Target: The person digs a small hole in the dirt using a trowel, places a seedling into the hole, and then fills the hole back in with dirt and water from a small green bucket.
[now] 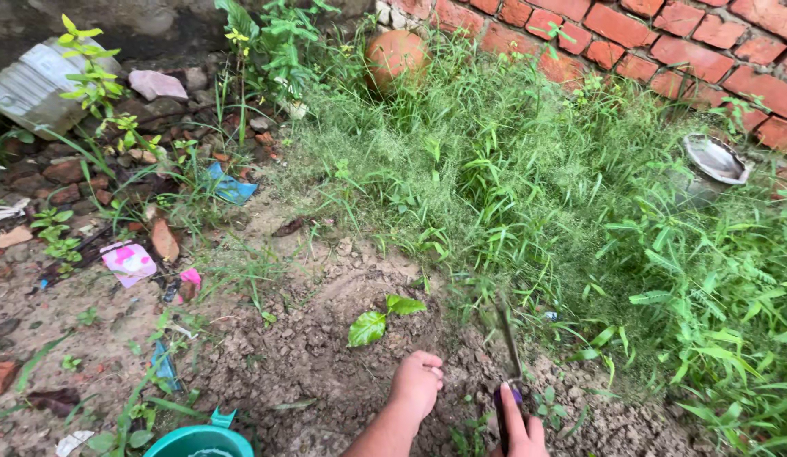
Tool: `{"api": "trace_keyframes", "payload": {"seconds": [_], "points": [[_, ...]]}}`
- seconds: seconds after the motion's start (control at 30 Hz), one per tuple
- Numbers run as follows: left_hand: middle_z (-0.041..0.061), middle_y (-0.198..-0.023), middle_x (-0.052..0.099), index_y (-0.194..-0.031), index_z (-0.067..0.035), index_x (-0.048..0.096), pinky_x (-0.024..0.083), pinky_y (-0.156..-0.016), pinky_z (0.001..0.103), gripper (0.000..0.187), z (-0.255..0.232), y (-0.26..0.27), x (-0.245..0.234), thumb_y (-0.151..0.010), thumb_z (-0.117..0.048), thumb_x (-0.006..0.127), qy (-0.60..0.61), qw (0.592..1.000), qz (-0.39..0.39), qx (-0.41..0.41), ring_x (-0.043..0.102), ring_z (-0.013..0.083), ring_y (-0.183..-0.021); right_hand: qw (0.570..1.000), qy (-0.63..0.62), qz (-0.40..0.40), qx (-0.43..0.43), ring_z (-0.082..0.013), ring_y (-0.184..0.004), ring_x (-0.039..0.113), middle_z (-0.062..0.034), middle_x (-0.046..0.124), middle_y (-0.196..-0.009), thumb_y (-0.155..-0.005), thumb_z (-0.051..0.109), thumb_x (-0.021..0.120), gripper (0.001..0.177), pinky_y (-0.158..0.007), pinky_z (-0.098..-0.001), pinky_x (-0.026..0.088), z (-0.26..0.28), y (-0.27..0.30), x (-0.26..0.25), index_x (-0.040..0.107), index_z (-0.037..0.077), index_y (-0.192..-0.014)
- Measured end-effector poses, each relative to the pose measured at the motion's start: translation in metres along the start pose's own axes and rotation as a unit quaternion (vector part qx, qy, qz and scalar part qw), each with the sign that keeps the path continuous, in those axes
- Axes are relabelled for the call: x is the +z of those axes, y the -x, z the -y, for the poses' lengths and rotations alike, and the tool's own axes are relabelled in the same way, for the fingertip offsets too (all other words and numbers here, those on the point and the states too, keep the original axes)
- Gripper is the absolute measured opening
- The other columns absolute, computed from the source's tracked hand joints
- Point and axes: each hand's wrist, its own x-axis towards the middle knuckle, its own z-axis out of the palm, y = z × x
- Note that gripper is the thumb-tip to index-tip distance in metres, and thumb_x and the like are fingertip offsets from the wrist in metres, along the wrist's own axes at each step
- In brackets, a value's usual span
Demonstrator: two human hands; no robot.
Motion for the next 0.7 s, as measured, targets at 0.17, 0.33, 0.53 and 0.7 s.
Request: {"api": "trace_keyframes", "payload": {"seconds": [0.17, 0.33, 0.53, 0.7], "points": [[0.010, -0.086, 0.073, -0.106, 0.000, 0.071, 0.054, -0.062, 0.032, 0.023, -0.007, -0.008, -0.022, -0.088, 0.007, 0.059, 0.021, 0.999, -0.022, 0.011, 0.065, 0.0170, -0.068, 0.992, -0.006, 0.124, -0.014, -0.0328, -0.121, 0.065, -0.0195, 0.064, -0.127, -0.071, 0.008, 0.083, 0.102, -0.110, -0.0370, 0.049, -0.016, -0.032, 0.017, 0.037, 0.047, -0.153], [0.009, -0.088, 0.073, -0.106, -0.001, 0.072, 0.055, -0.066, 0.029, 0.021, -0.037, -0.013, -0.056, -0.089, 0.004, 0.061, 0.023, 0.998, -0.044, 0.046, 0.065, 0.0155, -0.071, 0.999, -0.009, 0.031, -0.019, -0.0327, -0.120, 0.065, -0.0196, 0.065, -0.128, -0.074, 0.012, 0.081, 0.087, -0.108, -0.0397, 0.049, 0.008, -0.060, 0.040, 0.043, 0.035, -0.149], [0.011, -0.092, 0.072, -0.108, 0.000, 0.070, 0.054, -0.069, 0.030, 0.028, -0.088, -0.029, -0.133, -0.086, 0.008, 0.054, 0.125, 0.980, -0.118, 0.095, 0.065, 0.0181, -0.076, 0.987, -0.096, 0.120, -0.051, -0.0326, -0.118, 0.064, -0.0198, 0.065, -0.128, -0.079, 0.016, 0.078, 0.072, -0.105, -0.0429, 0.049, 0.080, -0.095, 0.075, 0.049, 0.022, -0.145], [0.012, -0.095, 0.073, -0.109, 0.001, 0.070, 0.053, -0.070, 0.031, 0.030, -0.114, -0.023, -0.225, -0.087, 0.008, 0.050, 0.162, 0.952, -0.238, 0.102, 0.067, 0.0195, -0.081, 0.937, -0.260, 0.224, -0.060, -0.0324, -0.117, 0.064, -0.0199, 0.066, -0.129, -0.082, 0.020, 0.076, 0.063, -0.103, -0.0456, 0.048, 0.147, -0.124, 0.132, 0.055, 0.011, -0.141]]}}
